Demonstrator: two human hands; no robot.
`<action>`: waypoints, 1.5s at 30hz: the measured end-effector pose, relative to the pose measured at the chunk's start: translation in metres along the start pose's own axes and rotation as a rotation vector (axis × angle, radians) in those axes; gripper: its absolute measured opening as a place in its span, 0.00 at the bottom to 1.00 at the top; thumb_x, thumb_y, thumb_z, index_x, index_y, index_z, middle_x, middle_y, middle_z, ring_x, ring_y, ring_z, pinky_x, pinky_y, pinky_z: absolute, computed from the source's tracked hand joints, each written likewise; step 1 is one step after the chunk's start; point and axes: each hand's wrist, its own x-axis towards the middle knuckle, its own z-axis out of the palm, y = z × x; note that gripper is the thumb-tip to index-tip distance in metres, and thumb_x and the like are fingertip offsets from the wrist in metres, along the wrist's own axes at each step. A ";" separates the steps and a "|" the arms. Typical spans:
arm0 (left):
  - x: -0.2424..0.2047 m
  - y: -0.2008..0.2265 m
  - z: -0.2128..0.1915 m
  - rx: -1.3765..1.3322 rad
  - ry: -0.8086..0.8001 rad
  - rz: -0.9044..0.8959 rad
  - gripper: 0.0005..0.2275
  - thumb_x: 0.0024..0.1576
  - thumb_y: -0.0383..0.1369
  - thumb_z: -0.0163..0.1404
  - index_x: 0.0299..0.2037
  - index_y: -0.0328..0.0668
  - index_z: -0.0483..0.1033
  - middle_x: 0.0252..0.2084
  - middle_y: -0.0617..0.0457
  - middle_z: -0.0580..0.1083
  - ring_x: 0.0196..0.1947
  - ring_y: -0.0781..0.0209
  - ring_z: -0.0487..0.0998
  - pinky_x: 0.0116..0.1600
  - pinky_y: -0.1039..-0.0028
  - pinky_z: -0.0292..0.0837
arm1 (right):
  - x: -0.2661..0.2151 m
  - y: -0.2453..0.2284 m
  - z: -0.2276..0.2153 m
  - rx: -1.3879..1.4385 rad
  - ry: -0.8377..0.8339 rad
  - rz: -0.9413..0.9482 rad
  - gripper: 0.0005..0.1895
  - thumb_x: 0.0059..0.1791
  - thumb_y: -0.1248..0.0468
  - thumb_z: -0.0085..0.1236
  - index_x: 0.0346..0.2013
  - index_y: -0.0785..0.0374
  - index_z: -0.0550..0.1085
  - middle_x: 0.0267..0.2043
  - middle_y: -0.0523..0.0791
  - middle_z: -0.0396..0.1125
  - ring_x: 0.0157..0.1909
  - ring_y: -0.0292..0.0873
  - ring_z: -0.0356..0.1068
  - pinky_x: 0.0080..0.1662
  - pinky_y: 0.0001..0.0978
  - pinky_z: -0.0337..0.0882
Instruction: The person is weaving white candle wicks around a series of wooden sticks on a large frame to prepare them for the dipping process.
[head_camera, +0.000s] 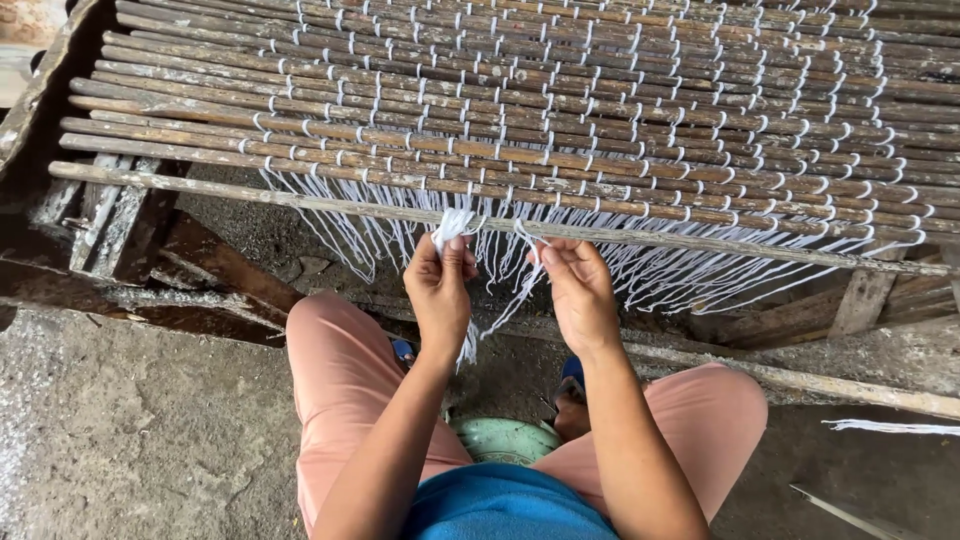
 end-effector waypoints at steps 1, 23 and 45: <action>0.001 -0.006 -0.002 0.000 0.002 -0.002 0.08 0.66 0.28 0.47 0.35 0.36 0.75 0.22 0.52 0.73 0.21 0.67 0.71 0.31 0.79 0.69 | 0.001 0.005 -0.004 -0.001 -0.001 0.003 0.04 0.52 0.69 0.58 0.41 0.64 0.72 0.41 0.47 0.72 0.47 0.39 0.72 0.54 0.30 0.70; 0.003 -0.015 0.005 0.073 -0.160 0.025 0.06 0.53 0.29 0.64 0.31 0.36 0.82 0.30 0.49 0.72 0.33 0.64 0.70 0.44 0.71 0.64 | -0.001 -0.016 0.008 0.129 -0.126 0.060 0.20 0.47 0.71 0.58 0.53 0.64 0.66 0.47 0.51 0.67 0.47 0.44 0.69 0.50 0.34 0.71; 0.016 -0.059 -0.033 0.176 -0.234 0.098 0.11 0.67 0.40 0.52 0.40 0.41 0.78 0.33 0.56 0.75 0.34 0.67 0.73 0.40 0.76 0.66 | 0.005 -0.073 -0.122 0.126 -0.200 0.407 0.15 0.62 0.58 0.37 0.45 0.65 0.70 0.32 0.39 0.64 0.22 0.28 0.51 0.23 0.14 0.54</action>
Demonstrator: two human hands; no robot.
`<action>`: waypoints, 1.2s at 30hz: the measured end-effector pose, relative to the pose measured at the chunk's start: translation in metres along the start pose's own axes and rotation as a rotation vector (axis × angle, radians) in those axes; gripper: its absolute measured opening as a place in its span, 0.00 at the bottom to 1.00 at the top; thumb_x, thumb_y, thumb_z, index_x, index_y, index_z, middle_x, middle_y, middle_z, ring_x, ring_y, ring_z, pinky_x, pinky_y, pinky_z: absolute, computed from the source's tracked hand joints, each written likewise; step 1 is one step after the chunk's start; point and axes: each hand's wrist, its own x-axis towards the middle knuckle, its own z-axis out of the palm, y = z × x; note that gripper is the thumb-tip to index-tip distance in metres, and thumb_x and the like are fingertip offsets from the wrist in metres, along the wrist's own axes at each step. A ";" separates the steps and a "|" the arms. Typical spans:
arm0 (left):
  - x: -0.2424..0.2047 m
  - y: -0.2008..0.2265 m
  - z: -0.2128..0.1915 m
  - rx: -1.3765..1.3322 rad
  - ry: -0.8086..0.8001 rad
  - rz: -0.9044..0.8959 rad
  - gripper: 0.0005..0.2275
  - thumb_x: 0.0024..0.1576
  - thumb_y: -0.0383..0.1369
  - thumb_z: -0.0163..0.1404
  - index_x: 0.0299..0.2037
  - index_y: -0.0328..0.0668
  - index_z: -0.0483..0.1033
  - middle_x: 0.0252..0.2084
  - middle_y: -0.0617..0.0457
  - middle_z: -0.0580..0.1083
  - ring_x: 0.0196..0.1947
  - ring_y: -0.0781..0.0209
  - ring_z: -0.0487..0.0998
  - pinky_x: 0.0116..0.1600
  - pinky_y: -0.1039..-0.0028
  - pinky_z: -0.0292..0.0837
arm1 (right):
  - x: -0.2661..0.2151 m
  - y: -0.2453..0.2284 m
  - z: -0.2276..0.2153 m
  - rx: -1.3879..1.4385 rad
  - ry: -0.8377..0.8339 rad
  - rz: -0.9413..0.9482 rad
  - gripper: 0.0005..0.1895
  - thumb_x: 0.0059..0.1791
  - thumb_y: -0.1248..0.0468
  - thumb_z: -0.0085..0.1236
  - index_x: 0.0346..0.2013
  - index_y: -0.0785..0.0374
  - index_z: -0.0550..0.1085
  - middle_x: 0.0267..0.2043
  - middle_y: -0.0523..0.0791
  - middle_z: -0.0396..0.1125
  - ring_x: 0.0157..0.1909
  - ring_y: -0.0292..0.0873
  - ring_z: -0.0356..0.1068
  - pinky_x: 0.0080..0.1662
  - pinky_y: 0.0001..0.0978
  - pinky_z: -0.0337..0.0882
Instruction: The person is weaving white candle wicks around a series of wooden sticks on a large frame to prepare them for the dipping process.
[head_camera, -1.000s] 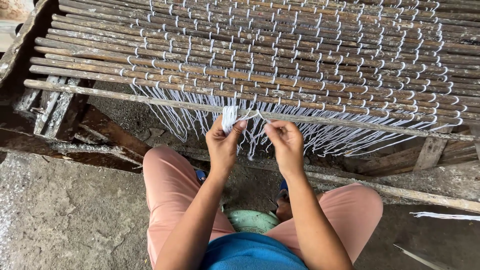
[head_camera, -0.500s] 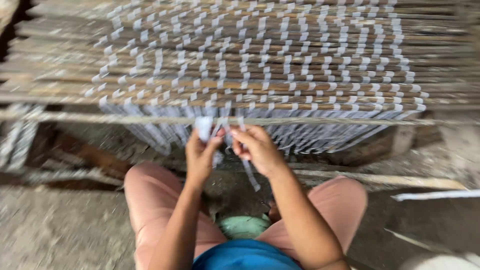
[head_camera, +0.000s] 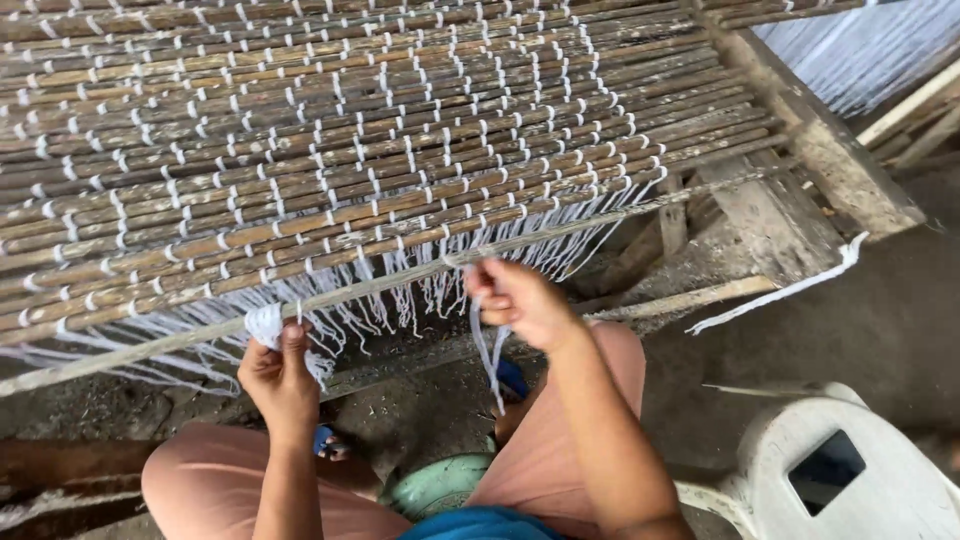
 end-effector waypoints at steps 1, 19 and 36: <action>-0.001 0.000 0.000 0.008 0.014 -0.002 0.11 0.67 0.40 0.52 0.40 0.41 0.78 0.33 0.56 0.75 0.34 0.67 0.73 0.40 0.76 0.66 | -0.006 -0.007 -0.011 0.001 -0.012 0.011 0.15 0.62 0.58 0.37 0.45 0.65 0.70 0.32 0.39 0.64 0.22 0.28 0.51 0.23 0.14 0.54; 0.001 -0.009 -0.002 -0.036 -0.030 0.033 0.07 0.67 0.35 0.51 0.39 0.42 0.76 0.33 0.54 0.75 0.34 0.67 0.74 0.41 0.77 0.69 | -0.075 -0.079 -0.119 0.185 0.523 -0.283 0.14 0.57 0.54 0.42 0.29 0.55 0.62 0.30 0.40 0.57 0.25 0.32 0.49 0.21 0.19 0.44; -0.009 0.007 0.016 -0.064 0.090 0.017 0.05 0.65 0.27 0.52 0.38 0.34 0.77 0.25 0.52 0.72 0.29 0.68 0.66 0.42 0.73 0.66 | 0.014 0.106 -0.162 -0.483 1.277 -0.590 0.30 0.60 0.43 0.41 0.20 0.56 0.67 0.15 0.39 0.52 0.19 0.33 0.52 0.24 0.22 0.50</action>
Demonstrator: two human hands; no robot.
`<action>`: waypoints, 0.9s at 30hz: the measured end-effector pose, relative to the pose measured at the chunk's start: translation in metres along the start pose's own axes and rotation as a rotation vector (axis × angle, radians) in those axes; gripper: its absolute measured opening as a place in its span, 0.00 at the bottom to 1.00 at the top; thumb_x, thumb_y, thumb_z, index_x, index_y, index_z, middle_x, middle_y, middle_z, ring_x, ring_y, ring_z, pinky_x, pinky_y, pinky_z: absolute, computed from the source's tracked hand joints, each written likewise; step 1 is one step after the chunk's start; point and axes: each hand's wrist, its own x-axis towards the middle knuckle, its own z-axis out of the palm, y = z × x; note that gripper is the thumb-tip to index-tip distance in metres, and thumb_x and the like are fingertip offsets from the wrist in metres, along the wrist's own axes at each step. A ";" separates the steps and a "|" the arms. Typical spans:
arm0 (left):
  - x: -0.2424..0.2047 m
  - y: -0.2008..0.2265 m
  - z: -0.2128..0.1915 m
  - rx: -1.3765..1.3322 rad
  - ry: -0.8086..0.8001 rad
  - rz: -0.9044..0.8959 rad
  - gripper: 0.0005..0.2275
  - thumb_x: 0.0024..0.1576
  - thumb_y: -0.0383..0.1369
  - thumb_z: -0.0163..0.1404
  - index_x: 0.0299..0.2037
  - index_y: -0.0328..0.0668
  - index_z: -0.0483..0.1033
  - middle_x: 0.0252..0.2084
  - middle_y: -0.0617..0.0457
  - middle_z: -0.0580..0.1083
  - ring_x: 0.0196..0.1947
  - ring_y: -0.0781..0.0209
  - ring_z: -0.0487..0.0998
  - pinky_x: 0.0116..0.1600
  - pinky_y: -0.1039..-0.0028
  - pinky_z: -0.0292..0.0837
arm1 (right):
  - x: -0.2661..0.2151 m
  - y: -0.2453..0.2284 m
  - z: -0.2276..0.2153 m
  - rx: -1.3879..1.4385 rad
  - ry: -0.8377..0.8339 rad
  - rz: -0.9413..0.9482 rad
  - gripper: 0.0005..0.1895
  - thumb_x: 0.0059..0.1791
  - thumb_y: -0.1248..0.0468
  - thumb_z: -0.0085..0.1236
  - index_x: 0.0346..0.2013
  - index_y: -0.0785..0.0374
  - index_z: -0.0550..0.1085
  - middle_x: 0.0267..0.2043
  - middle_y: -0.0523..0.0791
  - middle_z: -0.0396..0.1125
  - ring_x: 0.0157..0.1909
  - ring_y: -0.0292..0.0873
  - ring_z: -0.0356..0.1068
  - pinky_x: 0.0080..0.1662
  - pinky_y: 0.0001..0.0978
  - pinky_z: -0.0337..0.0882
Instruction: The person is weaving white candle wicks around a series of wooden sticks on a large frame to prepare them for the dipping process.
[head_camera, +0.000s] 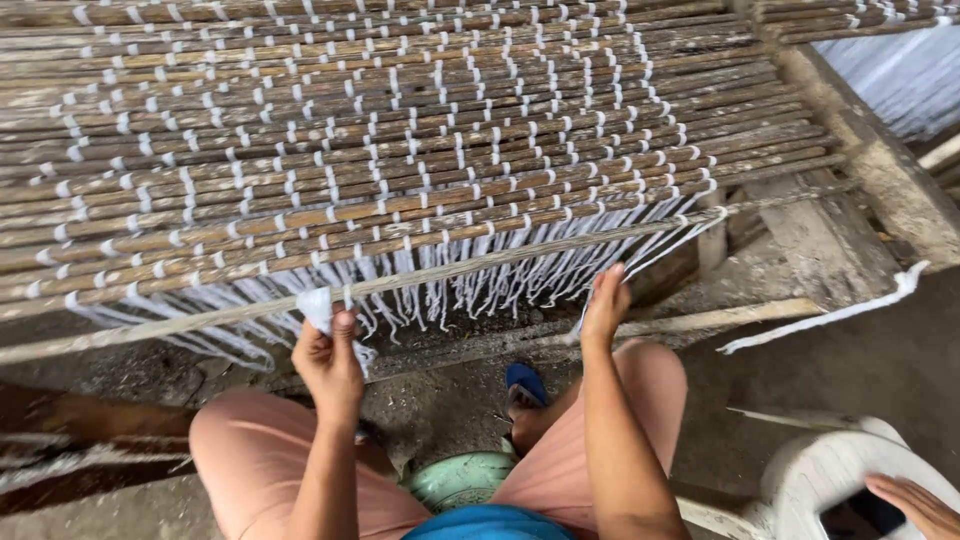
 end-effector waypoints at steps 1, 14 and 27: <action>0.000 0.001 0.002 0.011 0.016 0.004 0.05 0.65 0.27 0.52 0.38 0.34 0.77 0.25 0.52 0.72 0.29 0.68 0.66 0.42 0.73 0.66 | -0.006 0.040 -0.003 0.005 -0.019 0.004 0.30 0.60 0.43 0.41 0.20 0.56 0.67 0.15 0.39 0.52 0.19 0.33 0.52 0.24 0.22 0.50; 0.000 0.005 0.003 -0.201 -0.014 -0.016 0.07 0.68 0.34 0.45 0.43 0.39 0.72 0.26 0.50 0.74 0.26 0.68 0.62 0.35 0.77 0.60 | -0.182 -0.009 0.078 -0.318 -1.265 0.455 0.18 0.54 0.52 0.54 0.44 0.65 0.75 0.24 0.46 0.68 0.18 0.39 0.67 0.22 0.28 0.62; -0.005 0.016 -0.004 -0.198 0.021 -0.050 0.07 0.65 0.31 0.50 0.36 0.38 0.77 0.25 0.52 0.72 0.28 0.68 0.68 0.38 0.76 0.68 | -0.225 -0.203 0.139 0.278 -1.104 0.156 0.06 0.50 0.68 0.64 0.38 0.64 0.76 0.24 0.41 0.65 0.24 0.31 0.67 0.22 0.15 0.64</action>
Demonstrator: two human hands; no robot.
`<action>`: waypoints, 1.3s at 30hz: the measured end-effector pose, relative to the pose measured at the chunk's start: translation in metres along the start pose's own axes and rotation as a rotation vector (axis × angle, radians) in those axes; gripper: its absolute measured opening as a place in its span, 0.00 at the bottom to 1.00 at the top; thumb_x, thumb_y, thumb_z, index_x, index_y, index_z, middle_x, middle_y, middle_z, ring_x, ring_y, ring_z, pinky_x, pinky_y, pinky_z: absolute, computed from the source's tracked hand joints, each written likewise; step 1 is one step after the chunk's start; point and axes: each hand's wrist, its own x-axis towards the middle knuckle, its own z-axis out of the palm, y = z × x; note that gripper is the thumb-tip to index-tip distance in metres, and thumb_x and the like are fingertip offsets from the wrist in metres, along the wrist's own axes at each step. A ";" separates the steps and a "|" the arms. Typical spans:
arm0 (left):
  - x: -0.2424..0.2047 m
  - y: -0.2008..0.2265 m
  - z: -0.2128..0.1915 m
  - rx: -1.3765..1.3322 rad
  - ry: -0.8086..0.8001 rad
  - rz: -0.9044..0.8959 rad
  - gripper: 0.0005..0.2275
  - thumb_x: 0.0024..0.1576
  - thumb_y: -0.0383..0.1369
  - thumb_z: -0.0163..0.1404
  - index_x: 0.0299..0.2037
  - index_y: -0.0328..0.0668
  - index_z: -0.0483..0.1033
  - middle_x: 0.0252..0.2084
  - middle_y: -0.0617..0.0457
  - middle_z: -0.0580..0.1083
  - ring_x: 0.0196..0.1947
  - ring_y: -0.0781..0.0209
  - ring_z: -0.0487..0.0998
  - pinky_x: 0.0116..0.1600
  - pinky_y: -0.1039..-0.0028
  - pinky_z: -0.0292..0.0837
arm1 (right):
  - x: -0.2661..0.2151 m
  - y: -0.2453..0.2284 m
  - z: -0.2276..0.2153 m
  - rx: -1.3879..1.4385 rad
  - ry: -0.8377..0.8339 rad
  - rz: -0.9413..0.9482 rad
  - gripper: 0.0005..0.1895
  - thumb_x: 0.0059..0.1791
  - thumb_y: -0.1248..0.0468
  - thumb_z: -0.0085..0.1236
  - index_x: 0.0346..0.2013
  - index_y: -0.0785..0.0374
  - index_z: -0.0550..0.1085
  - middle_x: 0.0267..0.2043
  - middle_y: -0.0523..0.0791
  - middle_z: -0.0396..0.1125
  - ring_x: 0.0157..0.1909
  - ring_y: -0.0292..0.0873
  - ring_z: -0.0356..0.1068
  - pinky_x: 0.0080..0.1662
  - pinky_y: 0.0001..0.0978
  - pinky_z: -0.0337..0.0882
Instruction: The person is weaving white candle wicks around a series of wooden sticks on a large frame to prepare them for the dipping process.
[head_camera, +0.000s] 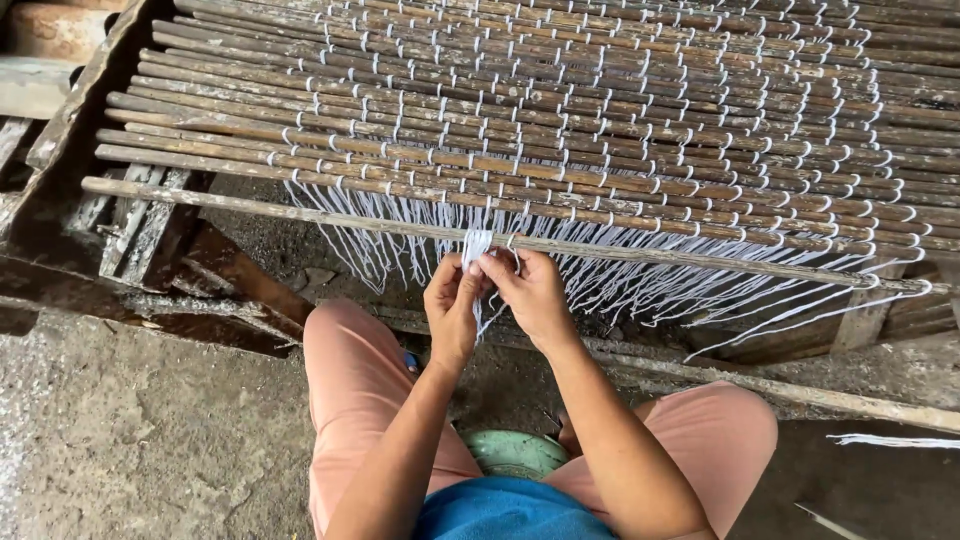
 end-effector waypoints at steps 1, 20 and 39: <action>-0.001 0.000 0.000 0.001 0.003 0.000 0.07 0.65 0.31 0.50 0.36 0.38 0.77 0.25 0.52 0.72 0.28 0.68 0.68 0.38 0.76 0.68 | 0.001 0.000 -0.001 0.000 -0.003 0.001 0.06 0.50 0.68 0.64 0.38 0.64 0.76 0.24 0.41 0.65 0.24 0.31 0.67 0.22 0.15 0.64; 0.003 0.007 0.000 0.040 0.092 0.037 0.09 0.67 0.34 0.47 0.40 0.39 0.76 0.30 0.49 0.75 0.29 0.67 0.68 0.37 0.76 0.65 | -0.005 0.000 -0.019 0.226 -0.079 0.140 0.06 0.60 0.61 0.40 0.47 0.57 0.66 0.22 0.47 0.64 0.15 0.27 0.49 0.18 0.13 0.48; 0.006 0.045 0.023 0.058 0.055 0.023 0.05 0.59 0.29 0.59 0.40 0.40 0.77 0.32 0.53 0.76 0.36 0.69 0.74 0.48 0.72 0.72 | 0.006 0.008 -0.008 -0.191 0.036 -0.025 0.02 0.50 0.69 0.62 0.36 0.60 0.79 0.15 0.44 0.69 0.17 0.29 0.60 0.23 0.15 0.58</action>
